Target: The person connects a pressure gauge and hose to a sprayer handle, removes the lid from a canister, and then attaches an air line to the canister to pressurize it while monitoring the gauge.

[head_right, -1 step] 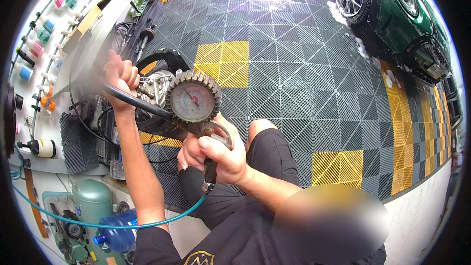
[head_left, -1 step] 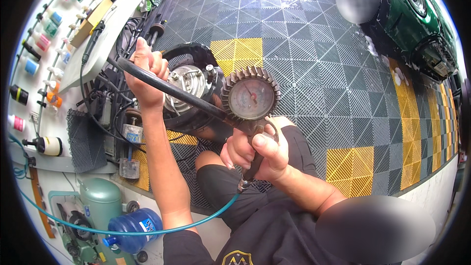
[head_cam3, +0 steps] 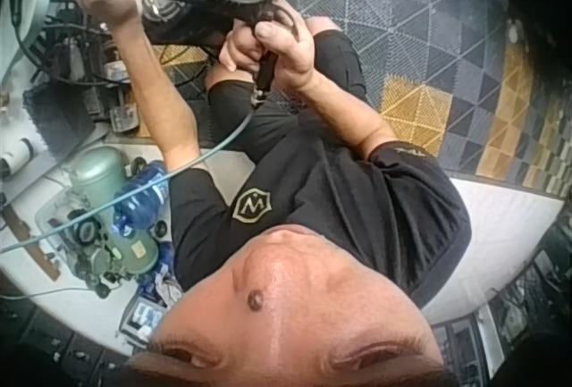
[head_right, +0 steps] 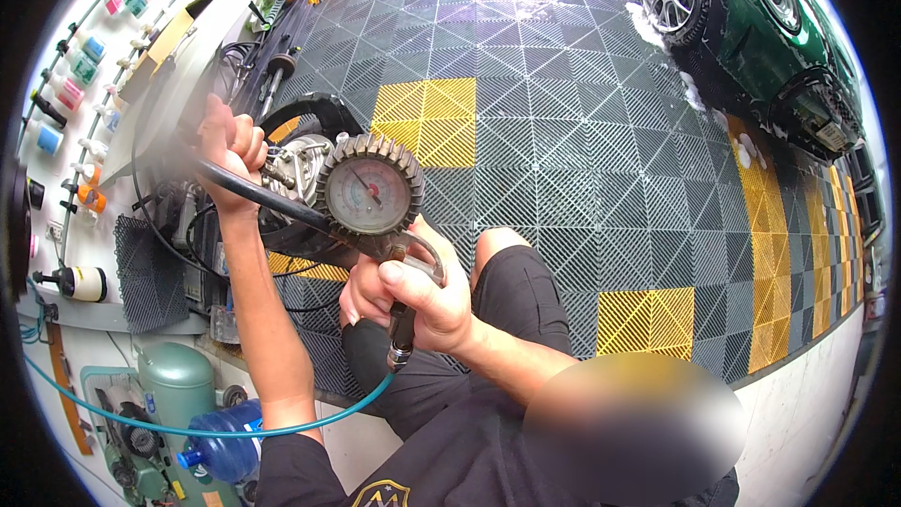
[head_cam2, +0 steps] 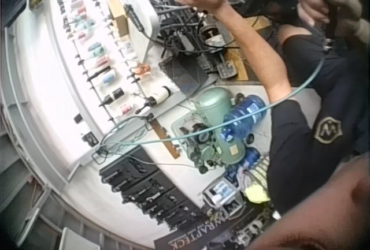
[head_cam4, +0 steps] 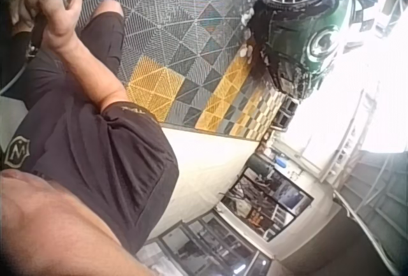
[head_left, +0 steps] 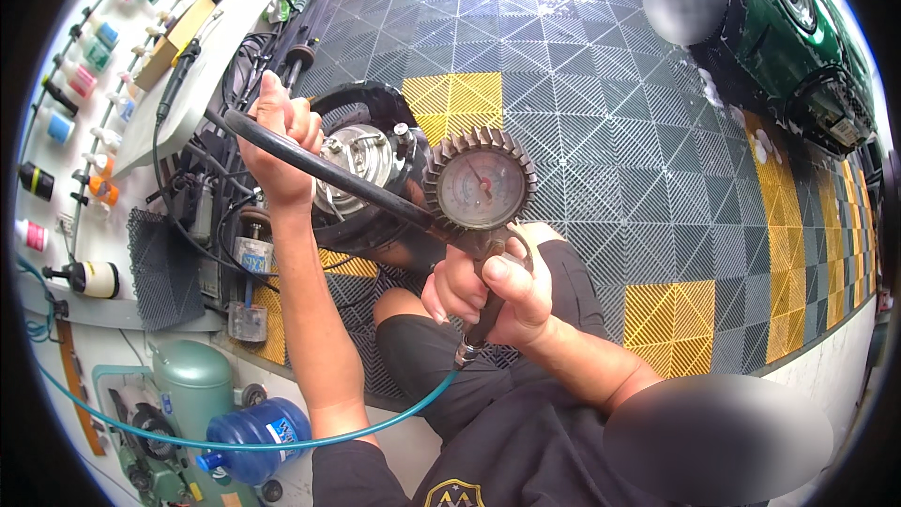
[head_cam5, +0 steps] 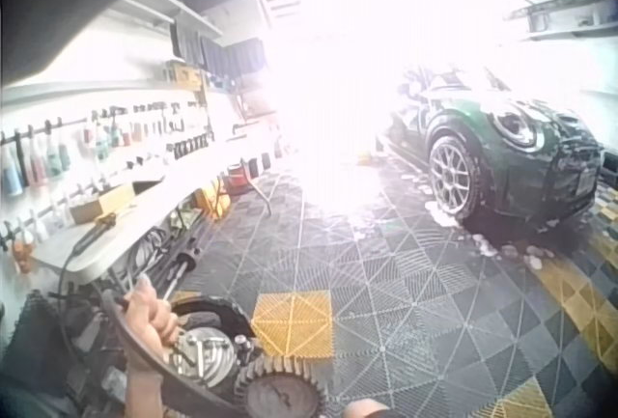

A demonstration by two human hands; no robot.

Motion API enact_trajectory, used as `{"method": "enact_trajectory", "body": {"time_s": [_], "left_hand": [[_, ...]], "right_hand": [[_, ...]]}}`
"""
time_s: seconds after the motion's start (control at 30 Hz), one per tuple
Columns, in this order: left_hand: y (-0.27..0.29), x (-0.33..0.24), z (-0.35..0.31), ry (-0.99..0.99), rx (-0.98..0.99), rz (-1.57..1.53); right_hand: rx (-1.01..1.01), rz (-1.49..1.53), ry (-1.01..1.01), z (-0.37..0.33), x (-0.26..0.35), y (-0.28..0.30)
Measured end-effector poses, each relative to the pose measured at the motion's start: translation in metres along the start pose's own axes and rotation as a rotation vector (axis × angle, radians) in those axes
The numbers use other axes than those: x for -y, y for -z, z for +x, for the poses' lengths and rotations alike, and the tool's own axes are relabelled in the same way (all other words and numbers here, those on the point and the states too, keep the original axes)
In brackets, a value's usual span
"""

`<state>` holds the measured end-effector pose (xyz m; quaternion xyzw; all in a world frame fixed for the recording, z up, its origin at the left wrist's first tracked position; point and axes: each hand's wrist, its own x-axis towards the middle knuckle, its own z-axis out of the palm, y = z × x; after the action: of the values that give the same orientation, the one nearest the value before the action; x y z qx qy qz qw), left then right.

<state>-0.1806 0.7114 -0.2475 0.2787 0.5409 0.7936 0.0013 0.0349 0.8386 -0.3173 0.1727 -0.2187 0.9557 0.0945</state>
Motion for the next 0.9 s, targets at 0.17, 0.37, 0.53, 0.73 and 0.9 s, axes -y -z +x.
{"method": "enact_trajectory", "body": {"time_s": [0.17, 0.37, 0.53, 0.73, 0.9], "left_hand": [[-0.004, -0.005, -0.009, 0.012, -0.024, 0.025], [-0.004, -0.005, -0.008, 0.021, -0.015, -0.002], [0.0, -0.002, -0.001, 0.017, 0.0, 0.006], [-0.002, -0.001, -0.001, 0.02, -0.017, -0.002], [-0.004, -0.001, -0.002, 0.019, -0.031, 0.0]], "right_hand": [[0.012, 0.012, 0.004, -0.007, 0.002, -0.005], [-0.029, -0.011, -0.01, -0.01, 0.001, -0.003], [0.039, 0.098, 0.017, 0.0, -0.006, 0.005], [-0.032, -0.034, -0.018, -0.001, -0.001, -0.001], [-0.012, -0.031, -0.017, 0.002, -0.002, -0.001]]}}
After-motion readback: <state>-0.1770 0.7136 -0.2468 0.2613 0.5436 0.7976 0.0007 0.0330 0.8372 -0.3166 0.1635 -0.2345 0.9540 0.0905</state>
